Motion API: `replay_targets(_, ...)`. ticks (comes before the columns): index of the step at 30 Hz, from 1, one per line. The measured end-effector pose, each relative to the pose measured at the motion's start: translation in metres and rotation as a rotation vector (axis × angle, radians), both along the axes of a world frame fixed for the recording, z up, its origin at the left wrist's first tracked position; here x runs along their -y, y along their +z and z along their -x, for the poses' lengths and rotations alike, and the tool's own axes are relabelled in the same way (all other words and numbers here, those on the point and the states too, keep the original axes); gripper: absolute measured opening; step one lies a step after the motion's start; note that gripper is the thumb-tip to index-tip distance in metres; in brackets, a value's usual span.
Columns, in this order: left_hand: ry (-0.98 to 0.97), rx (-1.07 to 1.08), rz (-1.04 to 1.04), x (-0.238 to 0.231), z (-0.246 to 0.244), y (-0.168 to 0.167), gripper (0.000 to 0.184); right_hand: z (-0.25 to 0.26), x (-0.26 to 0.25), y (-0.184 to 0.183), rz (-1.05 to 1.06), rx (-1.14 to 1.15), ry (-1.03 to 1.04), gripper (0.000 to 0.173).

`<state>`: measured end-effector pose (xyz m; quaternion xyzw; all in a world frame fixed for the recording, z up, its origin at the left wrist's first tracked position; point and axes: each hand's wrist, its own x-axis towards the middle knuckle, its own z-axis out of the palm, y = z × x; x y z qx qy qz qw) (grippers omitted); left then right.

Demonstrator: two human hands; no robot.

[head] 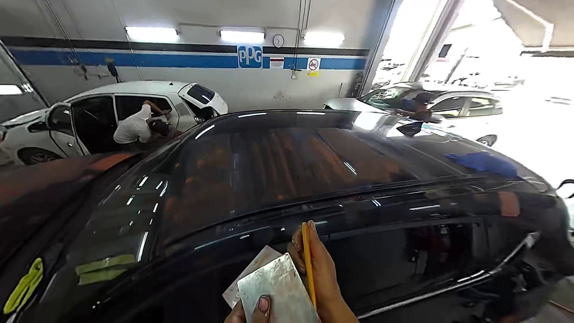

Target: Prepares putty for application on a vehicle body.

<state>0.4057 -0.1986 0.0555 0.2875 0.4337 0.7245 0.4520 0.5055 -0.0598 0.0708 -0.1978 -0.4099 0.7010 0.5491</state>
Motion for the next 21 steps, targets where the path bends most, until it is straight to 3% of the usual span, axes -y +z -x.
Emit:
replay_targets(8,-0.106,-0.023,0.041,0.002,-0.062,0.001,0.014,-0.083,0.018,-0.006,-0.436,0.289,-0.122,0.053)
replay_targets(13,-0.065,0.074,0.072,-0.012,-0.094,0.016,0.016,-0.112,0.030,-0.015,-0.617,0.529,-0.345,0.063)
replay_targets(16,-0.025,0.116,0.089,-0.017,-0.107,0.023,0.015,-0.126,0.031,-0.022,-0.694,0.579,-0.402,0.061)
replay_targets(18,0.010,0.164,0.096,-0.021,-0.111,0.029,0.019,-0.131,0.034,-0.024,-0.667,0.572,-0.374,0.055)
replay_targets(21,0.055,0.296,0.091,-0.031,-0.102,0.036,0.027,-0.136,0.047,-0.023,-0.348,0.418,-0.297,0.035)
